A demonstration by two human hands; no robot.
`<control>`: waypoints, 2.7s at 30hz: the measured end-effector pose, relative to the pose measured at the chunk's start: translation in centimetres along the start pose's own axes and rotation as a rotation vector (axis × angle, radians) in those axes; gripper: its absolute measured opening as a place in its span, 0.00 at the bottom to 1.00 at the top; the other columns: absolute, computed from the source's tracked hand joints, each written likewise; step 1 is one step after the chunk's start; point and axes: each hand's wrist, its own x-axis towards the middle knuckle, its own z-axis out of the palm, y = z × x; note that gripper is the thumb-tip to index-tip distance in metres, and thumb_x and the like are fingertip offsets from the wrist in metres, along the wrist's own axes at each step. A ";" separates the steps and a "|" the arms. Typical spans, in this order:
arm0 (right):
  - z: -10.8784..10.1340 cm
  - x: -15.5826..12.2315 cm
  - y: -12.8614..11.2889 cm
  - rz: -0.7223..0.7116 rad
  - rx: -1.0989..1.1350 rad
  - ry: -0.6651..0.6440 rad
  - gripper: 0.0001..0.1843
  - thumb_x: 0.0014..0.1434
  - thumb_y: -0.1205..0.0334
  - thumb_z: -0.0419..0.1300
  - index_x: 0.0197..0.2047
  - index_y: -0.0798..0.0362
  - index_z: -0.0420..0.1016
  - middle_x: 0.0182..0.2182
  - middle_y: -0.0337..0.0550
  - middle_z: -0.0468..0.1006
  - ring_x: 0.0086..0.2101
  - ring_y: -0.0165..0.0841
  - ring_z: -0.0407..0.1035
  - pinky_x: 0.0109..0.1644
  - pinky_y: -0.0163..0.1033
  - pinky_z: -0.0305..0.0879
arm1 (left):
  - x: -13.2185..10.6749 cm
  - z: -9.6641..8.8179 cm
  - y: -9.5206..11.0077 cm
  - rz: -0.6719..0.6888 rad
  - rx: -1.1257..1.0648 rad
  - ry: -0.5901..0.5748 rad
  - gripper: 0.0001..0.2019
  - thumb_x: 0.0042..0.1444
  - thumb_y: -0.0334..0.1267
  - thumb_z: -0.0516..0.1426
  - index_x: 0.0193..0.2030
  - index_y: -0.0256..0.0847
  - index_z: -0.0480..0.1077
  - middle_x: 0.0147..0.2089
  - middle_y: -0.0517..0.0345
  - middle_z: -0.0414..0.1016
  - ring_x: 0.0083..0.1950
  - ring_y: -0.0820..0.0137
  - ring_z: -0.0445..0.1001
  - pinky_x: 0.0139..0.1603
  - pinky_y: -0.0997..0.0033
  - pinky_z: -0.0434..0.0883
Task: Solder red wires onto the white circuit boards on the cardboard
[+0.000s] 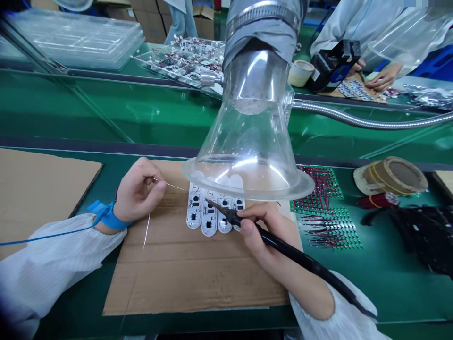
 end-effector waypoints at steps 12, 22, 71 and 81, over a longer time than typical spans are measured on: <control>4.0 -0.2 2.4 0.061 0.021 0.073 0.10 0.78 0.50 0.64 0.52 0.46 0.79 0.35 0.39 0.84 0.30 0.34 0.79 0.33 0.39 0.76 | 0.3 0.3 0.2 -0.007 -0.034 -0.075 0.09 0.68 0.26 0.58 0.43 0.45 0.64 0.33 0.64 0.65 0.34 0.69 0.64 0.35 0.65 0.63; 4.2 0.9 0.8 -0.028 -0.073 0.064 0.13 0.78 0.48 0.62 0.48 0.46 0.81 0.29 0.39 0.84 0.26 0.33 0.80 0.29 0.37 0.76 | 0.3 0.5 0.3 0.018 -0.018 -0.146 0.08 0.69 0.26 0.58 0.44 0.44 0.66 0.34 0.63 0.65 0.35 0.68 0.66 0.34 0.67 0.63; 3.0 1.2 0.8 -0.056 0.210 0.136 0.11 0.80 0.48 0.61 0.51 0.44 0.79 0.29 0.34 0.81 0.27 0.32 0.77 0.32 0.36 0.74 | 0.1 0.5 0.8 -0.187 -0.111 -0.052 0.05 0.68 0.31 0.58 0.39 0.44 0.68 0.28 0.69 0.59 0.27 0.73 0.59 0.32 0.70 0.61; 5.6 -4.2 -1.5 -0.258 -0.262 0.074 0.08 0.78 0.58 0.64 0.46 0.42 0.85 0.39 0.44 0.76 0.45 0.41 0.73 0.46 0.44 0.75 | -2.1 2.6 8.8 -0.204 -0.524 -0.552 0.07 0.75 0.40 0.58 0.44 0.44 0.73 0.24 0.73 0.55 0.23 0.75 0.55 0.28 0.71 0.56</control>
